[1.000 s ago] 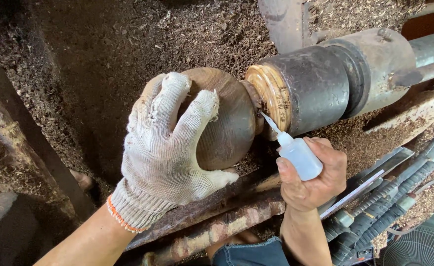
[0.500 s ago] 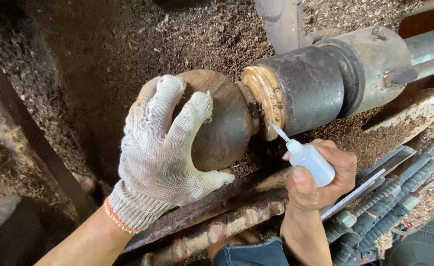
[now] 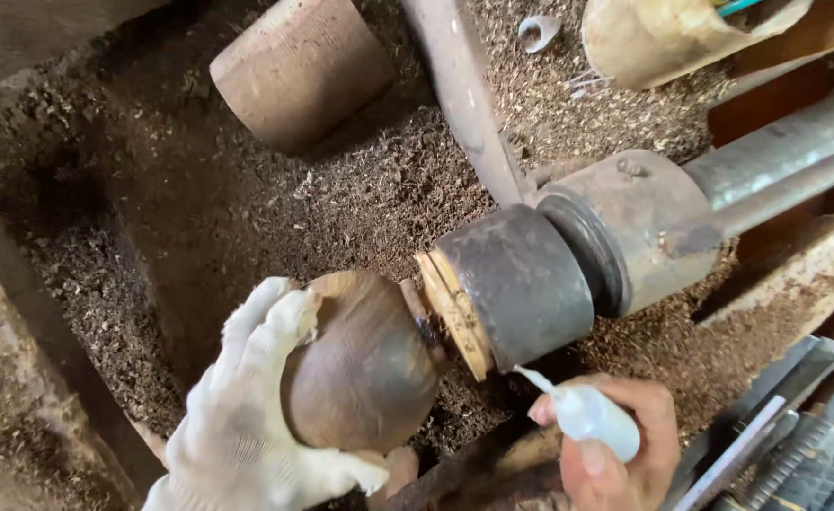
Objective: The person turns a wooden vessel on a lathe, holding a chisel against the spinning wood to shape its profile. They then stop the lathe, hold the piece, and squeeze liquid from a plastic squeeze bottle onto its surface while rotating it by hand to coat different areas.
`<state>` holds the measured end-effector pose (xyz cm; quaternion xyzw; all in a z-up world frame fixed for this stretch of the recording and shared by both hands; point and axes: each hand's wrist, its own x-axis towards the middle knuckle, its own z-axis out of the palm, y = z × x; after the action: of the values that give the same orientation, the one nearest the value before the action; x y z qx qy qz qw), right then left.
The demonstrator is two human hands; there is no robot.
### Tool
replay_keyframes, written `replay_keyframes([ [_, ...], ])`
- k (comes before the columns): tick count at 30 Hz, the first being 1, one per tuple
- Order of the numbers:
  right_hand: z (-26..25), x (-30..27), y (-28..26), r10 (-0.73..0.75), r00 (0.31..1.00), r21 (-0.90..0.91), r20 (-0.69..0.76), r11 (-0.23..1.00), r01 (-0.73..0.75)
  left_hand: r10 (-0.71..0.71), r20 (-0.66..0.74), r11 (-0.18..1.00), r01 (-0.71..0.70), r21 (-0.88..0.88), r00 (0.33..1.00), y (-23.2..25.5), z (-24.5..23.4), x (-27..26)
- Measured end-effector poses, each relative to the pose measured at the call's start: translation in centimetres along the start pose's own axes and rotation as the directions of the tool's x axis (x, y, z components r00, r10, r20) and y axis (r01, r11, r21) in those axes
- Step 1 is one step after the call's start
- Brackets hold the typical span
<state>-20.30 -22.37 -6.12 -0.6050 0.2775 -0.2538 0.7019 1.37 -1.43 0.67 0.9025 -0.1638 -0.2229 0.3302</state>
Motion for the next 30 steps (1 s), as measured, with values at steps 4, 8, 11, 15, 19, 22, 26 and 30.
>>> replay_keyframes([
  [4,1.6,-0.5,-2.0,0.096,0.993,-0.162,-0.064,0.981,-0.105,-0.137,0.039,0.990,0.139,-0.034,0.990,0.5,-0.6,-0.2],
  [8,1.2,-0.8,-1.7,0.134,0.988,-0.235,-0.081,0.961,-0.149,-0.113,0.065,0.992,0.116,-0.045,0.991,0.7,-1.7,-0.3],
  [11,0.2,-1.0,-0.7,0.015,0.994,-0.429,0.107,0.903,0.033,-0.086,0.080,0.994,0.092,-0.063,0.993,0.7,-2.0,-0.4],
  [15,1.4,-0.5,-0.9,0.071,0.968,-0.375,0.239,0.927,0.024,-0.036,0.114,0.995,0.047,-0.091,0.993,0.0,-1.6,0.0],
  [19,2.8,0.5,-1.6,0.029,0.965,-0.465,0.260,0.880,0.099,0.032,0.106,0.997,-0.025,-0.067,0.994,-1.1,-0.9,-0.1],
  [22,2.8,0.9,-1.2,0.007,0.973,-0.494,0.230,0.863,0.111,0.078,0.081,0.997,-0.077,-0.024,0.994,-1.5,-0.8,-0.4],
  [26,2.9,0.4,-1.0,0.045,0.978,-0.421,0.202,0.906,0.045,0.090,0.080,0.996,-0.089,-0.022,0.993,-1.9,-0.5,-0.7],
  [30,2.6,0.5,-0.9,-0.007,0.969,-0.387,0.246,0.916,0.105,0.114,0.061,0.993,-0.114,-0.015,0.992,-2.1,-0.2,-0.7],
])
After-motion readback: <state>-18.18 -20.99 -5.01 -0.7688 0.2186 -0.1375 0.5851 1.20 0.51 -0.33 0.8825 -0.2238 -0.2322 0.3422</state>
